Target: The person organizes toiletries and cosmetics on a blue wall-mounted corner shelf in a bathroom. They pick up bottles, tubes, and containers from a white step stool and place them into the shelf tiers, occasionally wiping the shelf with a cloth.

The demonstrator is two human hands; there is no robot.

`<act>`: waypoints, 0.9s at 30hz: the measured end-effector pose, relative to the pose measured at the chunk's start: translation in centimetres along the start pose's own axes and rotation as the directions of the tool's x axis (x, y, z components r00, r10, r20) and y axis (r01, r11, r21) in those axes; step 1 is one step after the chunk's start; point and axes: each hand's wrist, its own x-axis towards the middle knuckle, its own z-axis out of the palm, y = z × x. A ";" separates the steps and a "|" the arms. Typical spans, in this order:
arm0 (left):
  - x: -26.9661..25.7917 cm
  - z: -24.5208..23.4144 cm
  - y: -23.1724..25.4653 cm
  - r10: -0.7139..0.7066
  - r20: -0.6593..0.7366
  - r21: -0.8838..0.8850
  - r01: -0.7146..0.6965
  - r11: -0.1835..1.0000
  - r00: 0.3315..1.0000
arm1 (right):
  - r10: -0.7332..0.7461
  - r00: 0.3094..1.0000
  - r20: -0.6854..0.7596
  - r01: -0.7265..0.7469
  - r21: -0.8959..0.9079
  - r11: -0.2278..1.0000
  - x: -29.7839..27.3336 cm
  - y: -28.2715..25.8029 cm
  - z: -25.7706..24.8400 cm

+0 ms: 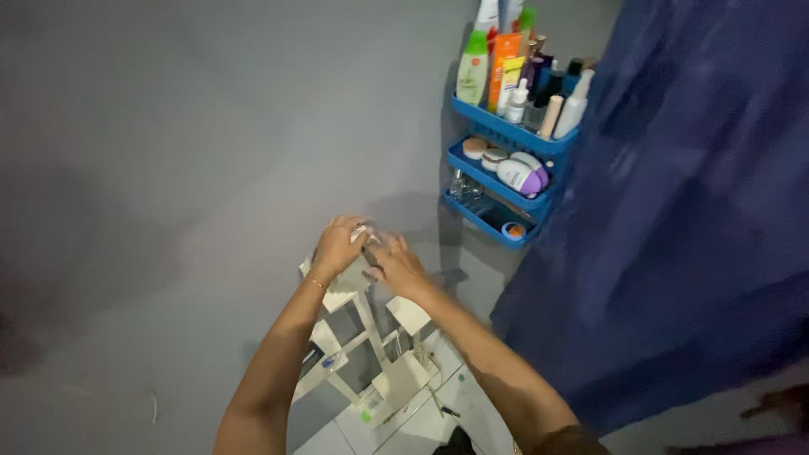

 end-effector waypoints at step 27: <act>-8.0 0.3 -1.0 -0.225 -0.113 0.165 0.241 0.956 0.968 | 0.008 0.999 0.031 -0.004 -0.107 0.994 -0.2 -1.3 4.9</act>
